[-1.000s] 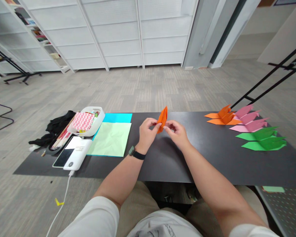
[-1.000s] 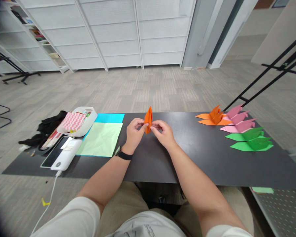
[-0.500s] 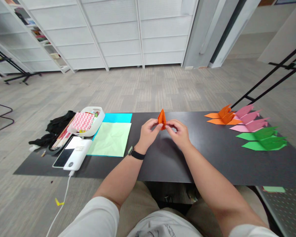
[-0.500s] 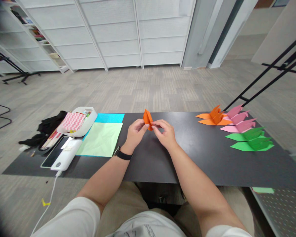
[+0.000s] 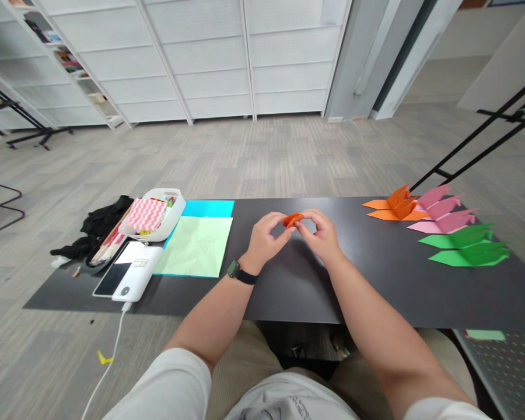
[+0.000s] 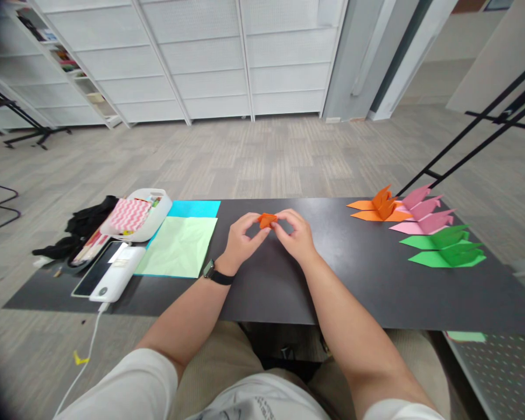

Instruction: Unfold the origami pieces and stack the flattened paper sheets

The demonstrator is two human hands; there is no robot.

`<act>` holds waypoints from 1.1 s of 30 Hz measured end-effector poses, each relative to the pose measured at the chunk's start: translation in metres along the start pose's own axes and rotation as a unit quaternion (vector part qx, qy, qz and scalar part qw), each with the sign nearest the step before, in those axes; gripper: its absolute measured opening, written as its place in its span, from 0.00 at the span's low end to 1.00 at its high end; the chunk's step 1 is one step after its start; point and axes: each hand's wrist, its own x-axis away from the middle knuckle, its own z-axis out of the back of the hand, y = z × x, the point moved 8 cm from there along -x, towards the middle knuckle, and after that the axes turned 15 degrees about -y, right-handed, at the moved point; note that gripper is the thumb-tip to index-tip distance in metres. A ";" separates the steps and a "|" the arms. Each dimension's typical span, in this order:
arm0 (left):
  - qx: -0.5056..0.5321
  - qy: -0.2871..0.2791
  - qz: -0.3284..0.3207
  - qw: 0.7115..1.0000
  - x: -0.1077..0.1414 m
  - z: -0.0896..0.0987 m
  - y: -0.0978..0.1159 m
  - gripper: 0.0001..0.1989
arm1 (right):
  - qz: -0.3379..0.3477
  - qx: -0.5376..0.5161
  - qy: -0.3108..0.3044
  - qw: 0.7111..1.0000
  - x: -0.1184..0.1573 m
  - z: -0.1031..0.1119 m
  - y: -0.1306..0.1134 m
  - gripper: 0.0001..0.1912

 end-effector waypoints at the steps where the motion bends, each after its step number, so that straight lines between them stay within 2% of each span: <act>1: -0.001 0.002 0.004 1.000 0.000 0.001 0.000 0.09 | 0.003 0.005 0.004 1.000 0.000 0.001 -0.001 0.03; 7: -0.016 0.011 -0.014 1.000 0.000 0.005 0.003 0.06 | 0.029 0.016 0.017 0.999 0.000 0.003 -0.009 0.05; 13: -0.068 0.010 -0.040 0.997 0.001 0.004 0.005 0.12 | 0.025 0.021 0.025 0.999 0.001 0.005 -0.006 0.05; 19: -0.130 0.007 -0.101 0.986 0.004 0.003 0.008 0.17 | 0.030 0.007 0.016 0.999 0.001 0.008 0.001 0.06; 24: -0.127 -0.033 -0.119 0.984 0.004 -0.003 0.011 0.17 | 0.036 -0.028 0.002 0.999 -0.001 0.013 0.009 0.07; 33: -0.102 -0.044 -0.130 0.985 0.002 -0.001 0.016 0.15 | 0.037 -0.049 -0.011 0.998 -0.003 0.015 0.010 0.07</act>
